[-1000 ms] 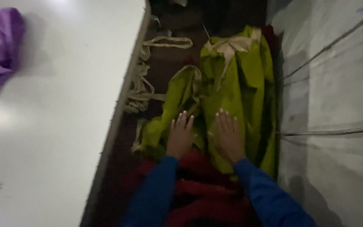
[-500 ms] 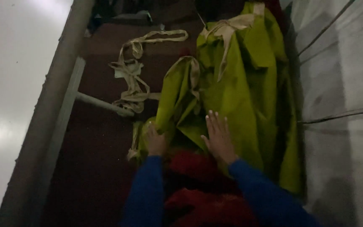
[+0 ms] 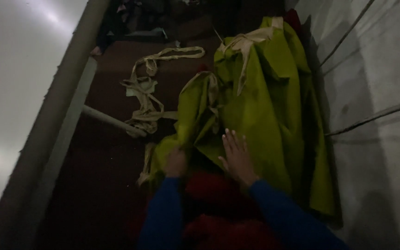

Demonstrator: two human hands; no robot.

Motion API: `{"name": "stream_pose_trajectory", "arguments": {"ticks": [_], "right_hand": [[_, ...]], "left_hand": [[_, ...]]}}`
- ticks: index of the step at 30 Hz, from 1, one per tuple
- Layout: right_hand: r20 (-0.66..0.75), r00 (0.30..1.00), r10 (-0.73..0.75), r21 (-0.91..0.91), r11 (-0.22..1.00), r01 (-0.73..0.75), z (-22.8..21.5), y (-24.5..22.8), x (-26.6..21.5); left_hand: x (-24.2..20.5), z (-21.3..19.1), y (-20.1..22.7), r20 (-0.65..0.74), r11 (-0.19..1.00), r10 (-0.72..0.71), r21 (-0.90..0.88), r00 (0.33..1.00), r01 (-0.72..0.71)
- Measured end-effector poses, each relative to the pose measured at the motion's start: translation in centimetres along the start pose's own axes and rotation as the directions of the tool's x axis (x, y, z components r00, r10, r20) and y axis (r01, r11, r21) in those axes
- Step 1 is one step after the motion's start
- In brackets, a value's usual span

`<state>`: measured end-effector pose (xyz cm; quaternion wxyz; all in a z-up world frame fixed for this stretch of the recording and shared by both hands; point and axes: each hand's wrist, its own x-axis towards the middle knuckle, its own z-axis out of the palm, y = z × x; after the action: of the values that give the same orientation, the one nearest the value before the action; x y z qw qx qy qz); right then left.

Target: Removing finished embroidery pieces from the frame and spreading out a new lime green garment on the industrial embroidery machine bed.

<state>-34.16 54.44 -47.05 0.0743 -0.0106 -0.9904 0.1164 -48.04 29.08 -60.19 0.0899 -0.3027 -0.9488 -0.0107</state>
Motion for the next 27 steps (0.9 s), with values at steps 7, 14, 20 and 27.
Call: {"name": "stream_pose_trajectory", "arguments": {"ticks": [7,14,20,27], "right_hand": [[0.190,0.982,0.009,-0.016,1.000,-0.006,-1.9,-2.4,-0.8],[0.167,0.980,0.104,0.021,0.994,-0.109,-8.1,-7.1,1.1],[0.244,0.885,0.397,0.426,0.776,-0.466,-13.1,-7.2,4.8],[-0.048,0.865,0.499,0.380,0.810,-0.446,-22.6,-5.1,6.8]], "left_hand": [[2.3,-3.4,5.7,0.114,0.978,0.073,-0.204,0.991,-0.049],[10.0,-16.2,10.4,0.198,0.695,0.028,-0.708,0.980,0.123],[13.6,-28.7,14.2,0.023,0.555,0.165,-0.829,0.986,-0.074],[10.4,-45.7,11.6,0.115,0.519,0.096,-0.854,0.989,0.049]]}}
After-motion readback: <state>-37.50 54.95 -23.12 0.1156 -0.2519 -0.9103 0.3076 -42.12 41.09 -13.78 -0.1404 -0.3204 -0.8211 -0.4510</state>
